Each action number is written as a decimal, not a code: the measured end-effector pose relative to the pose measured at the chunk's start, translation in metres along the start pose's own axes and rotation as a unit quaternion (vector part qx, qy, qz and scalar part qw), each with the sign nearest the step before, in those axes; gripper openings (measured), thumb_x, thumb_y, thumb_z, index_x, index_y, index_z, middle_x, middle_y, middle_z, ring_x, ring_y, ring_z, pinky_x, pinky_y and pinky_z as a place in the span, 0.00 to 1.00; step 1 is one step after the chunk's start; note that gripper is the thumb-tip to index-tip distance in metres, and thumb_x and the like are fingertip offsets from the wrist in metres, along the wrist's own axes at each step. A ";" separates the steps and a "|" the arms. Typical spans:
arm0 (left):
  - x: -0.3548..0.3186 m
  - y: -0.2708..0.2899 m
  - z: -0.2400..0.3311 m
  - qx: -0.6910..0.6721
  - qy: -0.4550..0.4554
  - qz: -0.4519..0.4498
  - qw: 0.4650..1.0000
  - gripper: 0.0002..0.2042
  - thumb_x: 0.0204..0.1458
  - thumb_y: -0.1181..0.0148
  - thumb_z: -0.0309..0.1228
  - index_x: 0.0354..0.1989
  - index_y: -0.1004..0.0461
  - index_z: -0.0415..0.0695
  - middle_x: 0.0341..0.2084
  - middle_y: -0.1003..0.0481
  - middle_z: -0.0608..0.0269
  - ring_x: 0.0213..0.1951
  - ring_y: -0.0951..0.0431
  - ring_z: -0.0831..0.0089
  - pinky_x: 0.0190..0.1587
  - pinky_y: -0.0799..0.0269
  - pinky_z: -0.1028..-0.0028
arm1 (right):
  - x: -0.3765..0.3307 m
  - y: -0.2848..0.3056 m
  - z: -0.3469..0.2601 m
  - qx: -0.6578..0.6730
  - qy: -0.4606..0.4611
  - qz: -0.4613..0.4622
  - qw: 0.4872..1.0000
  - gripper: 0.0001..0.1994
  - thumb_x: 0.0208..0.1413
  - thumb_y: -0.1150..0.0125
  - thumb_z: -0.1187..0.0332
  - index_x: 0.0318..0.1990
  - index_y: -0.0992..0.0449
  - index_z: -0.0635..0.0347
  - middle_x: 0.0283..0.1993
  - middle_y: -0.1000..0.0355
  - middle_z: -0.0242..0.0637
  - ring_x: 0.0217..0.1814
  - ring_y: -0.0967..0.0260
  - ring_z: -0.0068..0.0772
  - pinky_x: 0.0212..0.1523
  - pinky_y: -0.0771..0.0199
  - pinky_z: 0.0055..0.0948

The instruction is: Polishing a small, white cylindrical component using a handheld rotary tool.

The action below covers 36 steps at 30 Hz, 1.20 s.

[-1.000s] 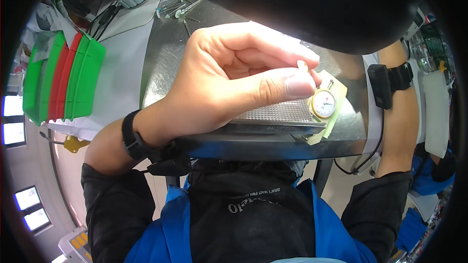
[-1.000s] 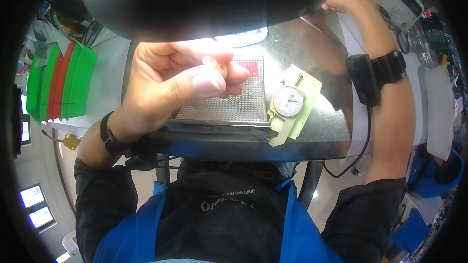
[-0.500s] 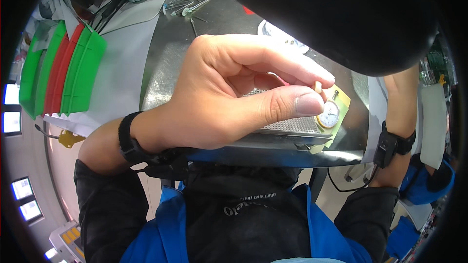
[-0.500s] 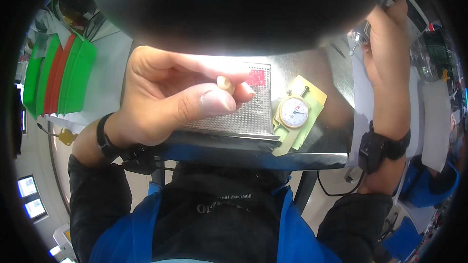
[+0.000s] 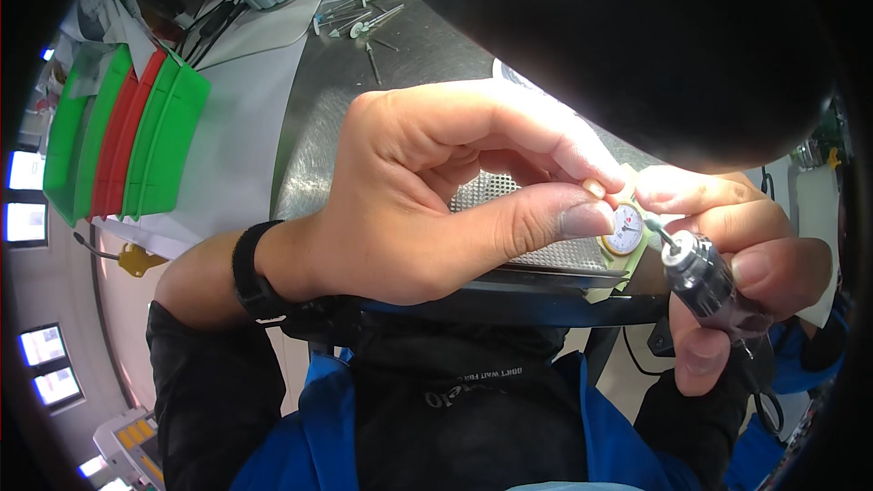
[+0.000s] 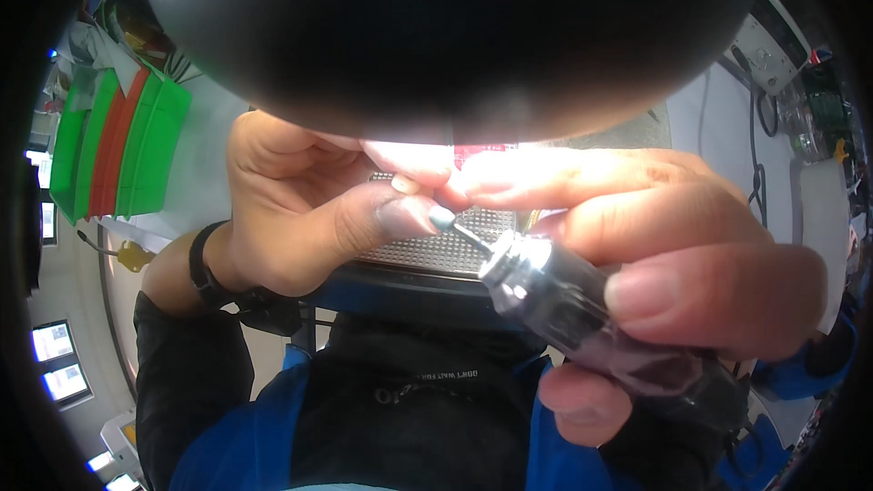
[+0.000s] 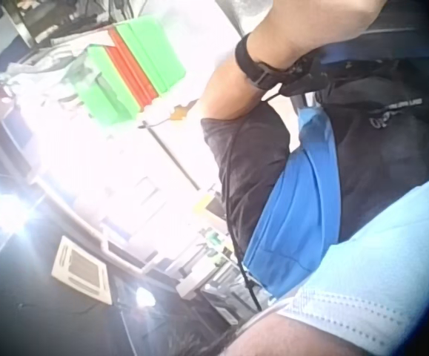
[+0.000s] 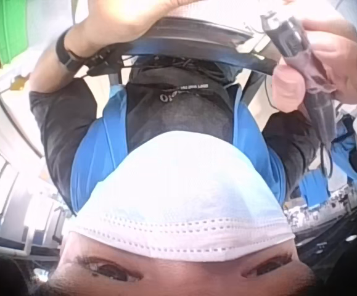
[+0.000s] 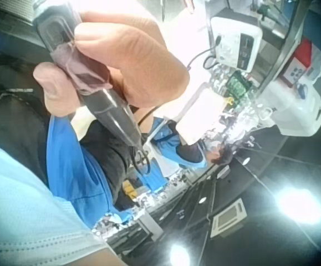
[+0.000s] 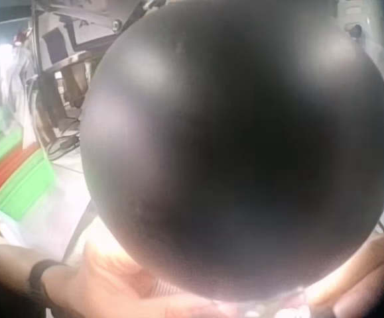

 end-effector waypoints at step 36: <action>-0.001 -0.003 0.002 0.010 0.009 -0.030 0.999 0.08 0.48 0.39 0.12 0.36 0.26 0.31 0.37 0.22 0.44 0.42 0.20 0.64 0.46 0.22 0.68 | -0.001 -0.012 0.000 -0.011 -0.130 0.005 0.991 0.24 0.55 0.38 0.59 0.51 0.41 0.60 0.36 0.35 0.47 0.46 0.28 0.49 0.50 0.24 0.50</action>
Point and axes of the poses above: each hand's wrist, its own x-axis towards the middle knuckle, its own y-axis out of the back of the hand, z = x × y, the point moved 8 cm from there along x, towards the middle knuckle
